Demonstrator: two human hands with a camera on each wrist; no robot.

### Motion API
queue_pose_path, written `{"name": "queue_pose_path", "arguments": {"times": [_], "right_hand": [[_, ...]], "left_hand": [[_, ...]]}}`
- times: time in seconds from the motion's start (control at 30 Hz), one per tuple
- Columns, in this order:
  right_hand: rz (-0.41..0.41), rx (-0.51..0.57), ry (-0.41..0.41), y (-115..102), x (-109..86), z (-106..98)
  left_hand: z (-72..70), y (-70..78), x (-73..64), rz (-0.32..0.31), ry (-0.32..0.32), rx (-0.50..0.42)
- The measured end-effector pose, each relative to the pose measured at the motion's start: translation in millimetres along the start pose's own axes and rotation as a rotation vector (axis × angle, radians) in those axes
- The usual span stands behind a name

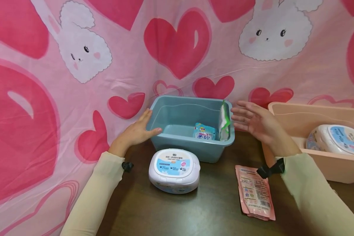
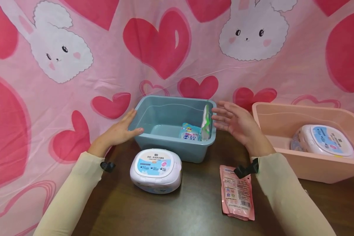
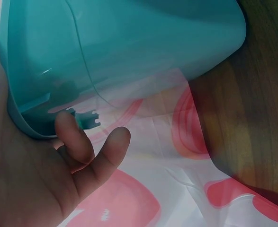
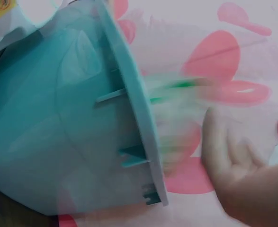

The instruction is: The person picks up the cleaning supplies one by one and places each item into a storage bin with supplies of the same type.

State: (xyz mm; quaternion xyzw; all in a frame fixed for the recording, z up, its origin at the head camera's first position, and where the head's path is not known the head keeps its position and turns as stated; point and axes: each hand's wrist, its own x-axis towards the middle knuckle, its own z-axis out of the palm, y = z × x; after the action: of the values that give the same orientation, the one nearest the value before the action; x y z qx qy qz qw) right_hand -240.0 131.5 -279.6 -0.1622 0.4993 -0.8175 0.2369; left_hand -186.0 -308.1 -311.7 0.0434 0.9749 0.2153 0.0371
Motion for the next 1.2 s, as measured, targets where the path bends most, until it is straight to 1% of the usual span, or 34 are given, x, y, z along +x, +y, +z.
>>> {"name": "queue_pose_path", "arguments": {"times": [0.1,0.17,0.23,0.33,0.43,0.57,0.63,0.73,0.93,1.0,1.1,1.2], "right_hand": [[-0.098,0.045,-0.129,0.4,-2.5,-1.4],[-0.126,0.056,-0.163,0.8,-4.1,-2.6],[-0.133,0.054,-0.171,1.9,-5.9,-4.3],[-0.125,0.047,-0.169,3.9,-10.2,-7.7],[-0.112,0.014,-0.152,5.5,-15.8,-11.5],[-0.076,-0.055,-0.098,8.0,-24.2,-15.9],[-0.055,-0.106,-0.068,10.3,-28.7,-18.1],[-0.023,-0.159,-0.043,16.0,-35.8,-22.2],[-0.003,-0.199,-0.038,32.9,-53.2,-32.5],[0.012,-0.222,-0.049,39.7,-59.6,-37.1],[0.052,-0.306,-0.062,49.6,-70.5,-45.9],[0.09,-0.455,-0.052,59.0,-83.0,-56.0]], "left_hand": [[-0.4,0.8,1.0,0.005,0.004,0.002],[-0.8,1.3,1.4,0.007,0.008,0.007],[-1.0,1.9,1.4,0.014,0.009,0.01],[-0.8,2.1,1.6,0.021,0.011,0.014],[-0.9,1.9,1.5,0.023,0.011,0.015],[-1.1,1.9,1.4,0.016,0.012,0.014],[-1.4,1.8,0.8,0.019,0.011,0.012],[-1.4,2.2,-0.5,0.016,0.011,0.008],[-1.5,2.9,-2.3,0.005,0.006,0.007],[-1.2,3.6,-3.1,0.002,0.005,0.004],[-0.1,4.3,-4.1,-0.001,0.005,0.002],[0.8,4.3,-4.8,-0.002,0.006,-0.001]]}}
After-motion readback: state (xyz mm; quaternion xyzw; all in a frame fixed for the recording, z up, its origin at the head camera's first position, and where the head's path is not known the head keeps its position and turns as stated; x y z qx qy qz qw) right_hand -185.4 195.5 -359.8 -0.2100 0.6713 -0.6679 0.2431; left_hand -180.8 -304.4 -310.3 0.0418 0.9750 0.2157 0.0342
